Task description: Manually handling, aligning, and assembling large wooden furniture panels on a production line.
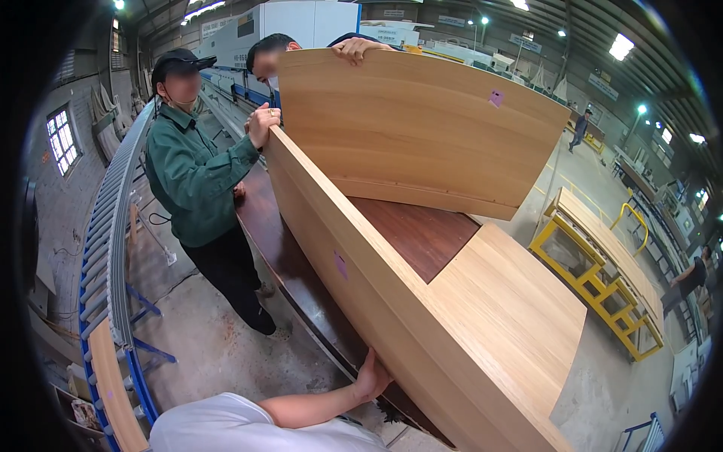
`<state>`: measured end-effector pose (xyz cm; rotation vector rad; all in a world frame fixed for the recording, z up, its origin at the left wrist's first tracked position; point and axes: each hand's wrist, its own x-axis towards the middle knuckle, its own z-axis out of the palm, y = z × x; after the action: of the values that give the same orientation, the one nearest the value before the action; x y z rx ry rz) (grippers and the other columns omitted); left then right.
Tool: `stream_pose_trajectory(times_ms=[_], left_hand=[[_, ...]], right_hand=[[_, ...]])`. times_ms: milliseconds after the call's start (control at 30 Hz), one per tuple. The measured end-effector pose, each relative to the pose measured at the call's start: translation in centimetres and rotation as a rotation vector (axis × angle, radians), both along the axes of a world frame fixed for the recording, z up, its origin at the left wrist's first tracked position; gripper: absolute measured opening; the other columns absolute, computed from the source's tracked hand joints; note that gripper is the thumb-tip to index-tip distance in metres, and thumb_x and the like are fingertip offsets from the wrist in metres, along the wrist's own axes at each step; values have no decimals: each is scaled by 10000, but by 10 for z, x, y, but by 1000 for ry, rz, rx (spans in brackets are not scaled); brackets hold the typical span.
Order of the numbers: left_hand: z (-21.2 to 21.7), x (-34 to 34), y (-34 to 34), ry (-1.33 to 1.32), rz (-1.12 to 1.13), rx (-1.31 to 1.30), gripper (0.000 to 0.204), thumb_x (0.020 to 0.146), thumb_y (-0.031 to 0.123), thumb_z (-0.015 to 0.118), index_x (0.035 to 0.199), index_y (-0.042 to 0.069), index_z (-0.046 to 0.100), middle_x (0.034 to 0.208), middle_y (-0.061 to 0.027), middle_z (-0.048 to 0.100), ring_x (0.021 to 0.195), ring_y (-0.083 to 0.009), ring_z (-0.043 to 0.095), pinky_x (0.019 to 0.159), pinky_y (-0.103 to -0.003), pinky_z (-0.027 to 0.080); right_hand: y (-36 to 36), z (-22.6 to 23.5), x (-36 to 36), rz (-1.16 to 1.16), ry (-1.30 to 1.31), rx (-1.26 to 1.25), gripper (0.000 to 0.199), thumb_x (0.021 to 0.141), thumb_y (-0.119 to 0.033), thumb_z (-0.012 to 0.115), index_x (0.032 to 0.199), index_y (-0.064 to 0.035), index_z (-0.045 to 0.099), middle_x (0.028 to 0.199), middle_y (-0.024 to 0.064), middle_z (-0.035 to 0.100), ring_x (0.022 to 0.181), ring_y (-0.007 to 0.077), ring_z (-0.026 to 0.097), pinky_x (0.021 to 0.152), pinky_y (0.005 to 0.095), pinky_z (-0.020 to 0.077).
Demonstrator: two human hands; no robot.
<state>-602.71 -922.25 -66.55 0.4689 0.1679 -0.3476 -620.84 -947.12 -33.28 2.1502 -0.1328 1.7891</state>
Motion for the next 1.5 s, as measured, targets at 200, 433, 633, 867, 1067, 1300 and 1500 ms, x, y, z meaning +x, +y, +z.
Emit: stream_pose_trajectory(times_ms=[200, 433, 633, 867, 1067, 1300, 1500], left_hand=[[-4, -1, 3, 25, 5, -2, 665, 1004, 588, 272, 1505, 150, 253, 1561, -24, 300, 1417, -212, 311, 1114, -460, 280], [2, -1, -3, 92, -5, -24, 653, 993, 589, 333, 1475, 149, 314, 1524, -31, 365, 1390, -228, 349, 1101, -451, 306], [3, -3, -2, 39, -39, -8, 733, 927, 669, 384, 1441, 145, 365, 1479, -35, 408, 1355, -238, 380, 1107, -454, 316], [33, -15, 2, 209, 19, 76, 559, 986, 498, 466, 1412, 141, 405, 1423, -23, 450, 1316, -229, 420, 1103, -432, 326], [75, -47, 18, 93, 37, 398, 374, 989, 240, 513, 1313, 58, 471, 1336, -95, 504, 1233, -248, 495, 1059, -410, 392], [97, -38, 43, -515, 155, 839, 248, 955, 102, 529, 1176, -11, 534, 1199, -157, 575, 1083, -257, 597, 964, -374, 484], [159, -17, 49, -1197, 491, 1098, 181, 854, 47, 543, 1023, -9, 579, 1060, -211, 598, 1003, -336, 599, 938, -457, 488]], right_hand=[[-4, -1, 4, 28, 4, 21, 428, 866, -369, 715, 619, -21, 685, 563, 115, 593, 543, 315, 541, 554, 418, 431], [-37, -18, -9, -77, 108, 99, 353, 927, -273, 622, 689, -12, 605, 652, 120, 556, 634, 289, 515, 644, 393, 415], [-18, 3, 1, -15, 110, 168, 373, 886, -286, 620, 632, -26, 539, 600, 89, 492, 566, 265, 449, 637, 377, 351], [-17, 6, 4, 45, 110, 178, 334, 880, -104, 643, 583, 5, 534, 547, 70, 457, 555, 235, 414, 584, 362, 326], [-21, -2, 5, 63, 102, 226, 332, 865, -93, 657, 572, 15, 543, 534, 68, 457, 546, 220, 406, 560, 353, 317], [-34, -11, 13, 97, 115, 265, 342, 885, -85, 629, 577, 31, 535, 535, 76, 479, 538, 211, 421, 531, 342, 317], [-38, -13, 16, 97, 111, 270, 283, 845, -103, 646, 595, 7, 574, 522, 69, 471, 485, 218, 409, 525, 347, 318]])
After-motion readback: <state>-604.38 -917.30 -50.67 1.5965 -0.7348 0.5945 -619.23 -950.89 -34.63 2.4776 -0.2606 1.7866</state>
